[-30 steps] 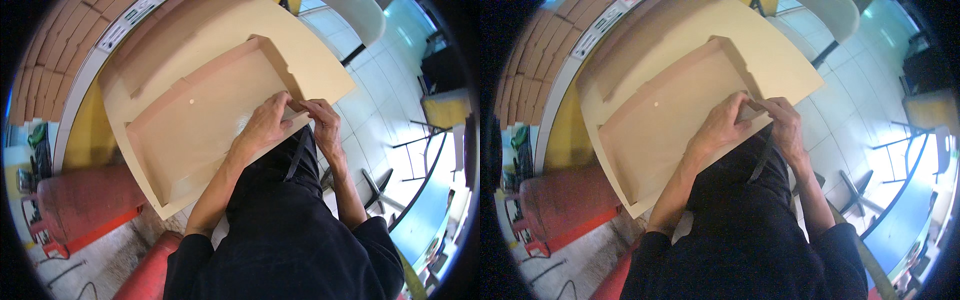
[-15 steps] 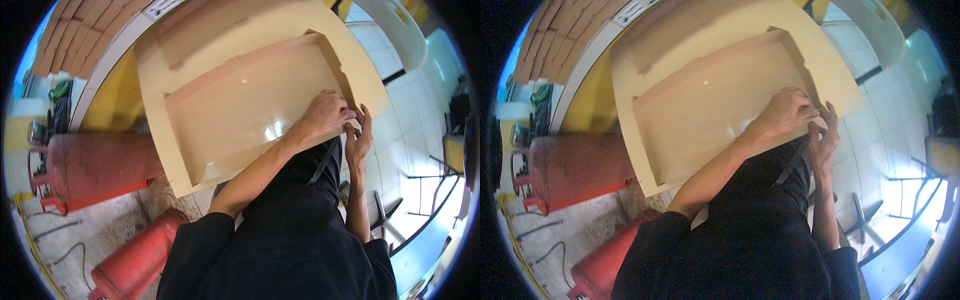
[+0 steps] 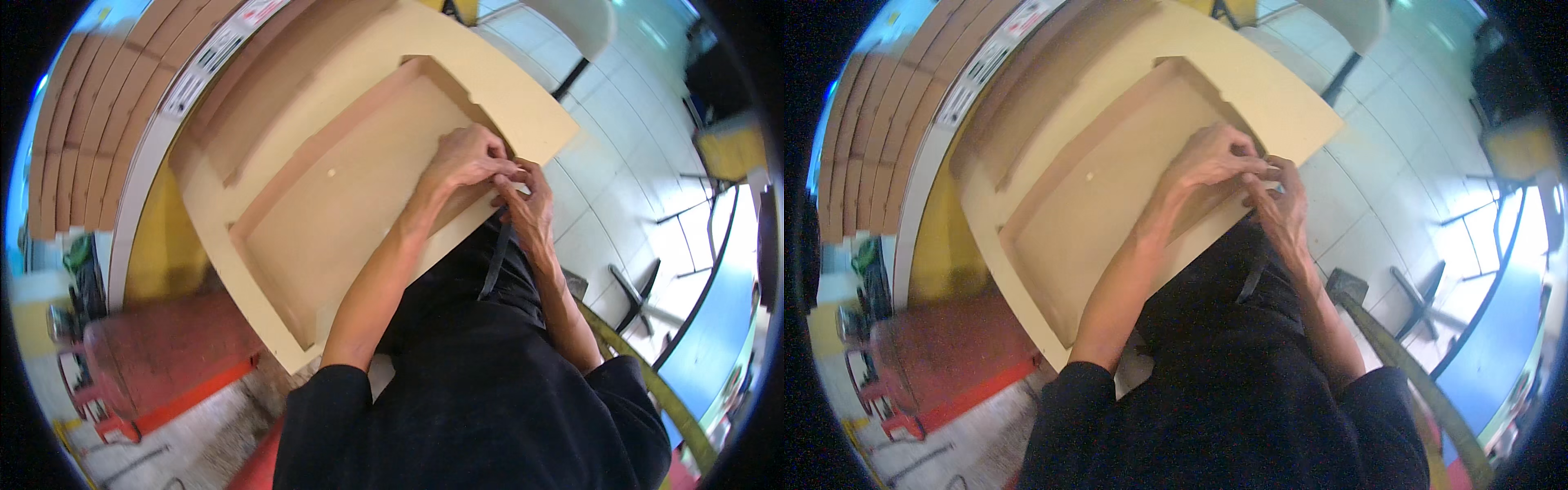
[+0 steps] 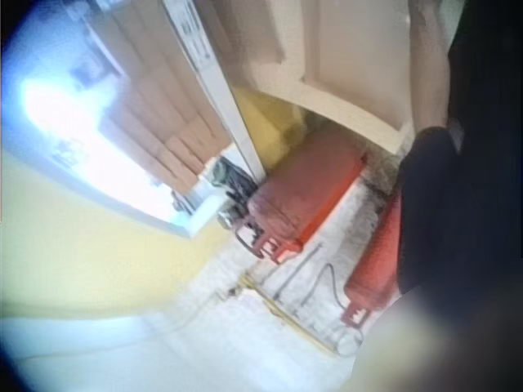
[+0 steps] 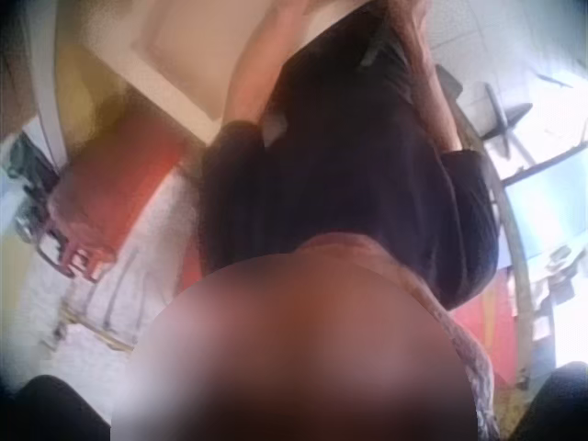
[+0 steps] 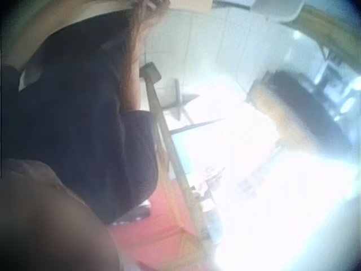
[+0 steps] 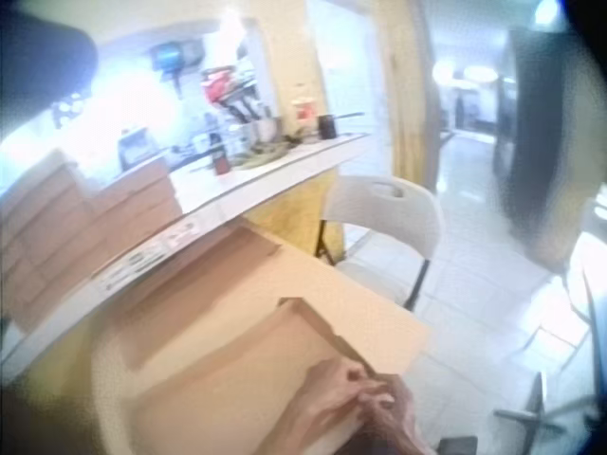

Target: The person assembles flat cardboard pizza boxes by folding the flaps and securing them with tape. They repeat this process for multiple boxes, stacking the finished boxes on a nearby counter.

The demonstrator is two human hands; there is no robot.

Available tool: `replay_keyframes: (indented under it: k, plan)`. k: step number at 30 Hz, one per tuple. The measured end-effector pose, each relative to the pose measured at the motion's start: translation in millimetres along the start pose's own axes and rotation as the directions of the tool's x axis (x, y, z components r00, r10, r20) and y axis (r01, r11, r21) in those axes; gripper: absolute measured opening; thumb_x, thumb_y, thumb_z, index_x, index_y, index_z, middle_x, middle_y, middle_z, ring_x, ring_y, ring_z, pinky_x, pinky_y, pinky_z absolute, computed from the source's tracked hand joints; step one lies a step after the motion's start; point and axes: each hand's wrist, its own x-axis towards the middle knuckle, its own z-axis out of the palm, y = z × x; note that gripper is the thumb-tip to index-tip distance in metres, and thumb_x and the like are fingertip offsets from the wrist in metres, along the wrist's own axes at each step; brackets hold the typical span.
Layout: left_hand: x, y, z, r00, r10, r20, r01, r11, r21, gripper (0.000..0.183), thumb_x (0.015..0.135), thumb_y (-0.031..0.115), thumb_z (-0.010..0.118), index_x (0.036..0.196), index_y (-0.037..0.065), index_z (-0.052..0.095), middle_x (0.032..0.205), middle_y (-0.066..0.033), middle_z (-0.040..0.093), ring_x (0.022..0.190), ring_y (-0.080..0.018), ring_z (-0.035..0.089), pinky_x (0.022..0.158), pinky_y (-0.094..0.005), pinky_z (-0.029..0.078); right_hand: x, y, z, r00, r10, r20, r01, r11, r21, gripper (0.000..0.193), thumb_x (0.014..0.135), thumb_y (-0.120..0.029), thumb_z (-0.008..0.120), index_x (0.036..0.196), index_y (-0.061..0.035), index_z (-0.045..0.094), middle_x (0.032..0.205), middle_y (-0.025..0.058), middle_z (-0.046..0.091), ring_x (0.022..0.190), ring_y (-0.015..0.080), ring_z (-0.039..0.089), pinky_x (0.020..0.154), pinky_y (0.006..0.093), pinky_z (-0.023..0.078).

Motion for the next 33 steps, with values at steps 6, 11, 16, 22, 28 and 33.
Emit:
replay_keyframes:
  k: [6,11,16,22,28,33]
  plan:
    - [1.7,9.7,-9.1,0.999,-0.035,0.038,0.039,0.992,-0.12,0.029,0.085,0.03,0.081,0.083,0.002,0.075,0.071,-0.0071,0.071,0.067,-0.0141,0.064,0.064,-0.0317,0.049,1.7,13.4,-8.0,0.988,0.147,-0.036,-0.119,0.9,0.42,0.053,0.089,-0.009,0.077,0.135,0.0019,0.052,0.095,0.0092,0.069,0.071,0.0142,0.066,0.057,0.0239,0.05]
    - [2.3,4.3,-9.4,1.0,-0.014,0.025,0.016,0.996,-0.089,0.027,0.085,0.026,0.079,0.085,0.001,0.074,0.072,-0.0092,0.072,0.068,-0.0146,0.068,0.064,-0.0318,0.051,0.3,7.8,0.2,0.977,0.202,-0.071,-0.147,0.871,0.469,0.052,0.09,-0.009,0.077,0.135,-0.0011,0.052,0.087,0.0011,0.064,0.067,0.0093,0.062,0.056,0.0208,0.045]
    - [4.7,-9.8,9.3,0.99,0.116,-0.082,-0.11,0.991,0.075,0.021,0.084,0.022,0.075,0.088,0.002,0.074,0.076,-0.0179,0.071,0.07,-0.0295,0.071,0.067,-0.0396,0.053,3.7,13.9,-4.1,0.987,0.16,-0.035,-0.13,0.896,0.424,0.057,0.088,-0.011,0.079,0.135,0.0029,0.051,0.092,0.0064,0.066,0.072,0.0141,0.063,0.062,0.0272,0.05]
    - [-0.4,-8.5,20.7,0.985,0.103,-0.138,-0.109,0.993,-0.038,0.02,0.085,0.019,0.075,0.087,0.0,0.071,0.076,-0.0193,0.068,0.07,-0.0313,0.068,0.066,-0.0417,0.05,-0.2,8.3,0.9,0.973,0.199,-0.116,-0.134,0.898,0.418,0.055,0.09,-0.01,0.077,0.136,0.0029,0.049,0.099,0.0089,0.068,0.073,0.0137,0.063,0.062,0.027,0.049]
    - [-5.8,-7.2,20.2,0.988,0.046,-0.144,-0.064,0.991,-0.121,0.017,0.088,0.015,0.072,0.087,-0.002,0.07,0.071,-0.0166,0.068,0.066,-0.0276,0.066,0.064,-0.0419,0.05,0.2,3.1,7.9,0.966,0.22,-0.136,-0.134,0.877,0.462,0.049,0.092,-0.007,0.075,0.133,-0.0005,0.05,0.086,0.001,0.062,0.065,0.0083,0.059,0.055,0.0205,0.045]
    - [-2.9,-16.9,25.6,0.981,0.076,-0.179,-0.106,0.981,-0.16,0.017,0.088,0.015,0.072,0.086,-0.002,0.071,0.069,-0.0159,0.068,0.064,-0.0273,0.066,0.063,-0.0413,0.05,-0.5,0.5,10.8,0.964,0.222,-0.148,-0.134,0.882,0.452,0.048,0.092,-0.007,0.074,0.133,-0.0008,0.05,0.088,0.0011,0.063,0.066,0.0075,0.057,0.056,0.0201,0.045]
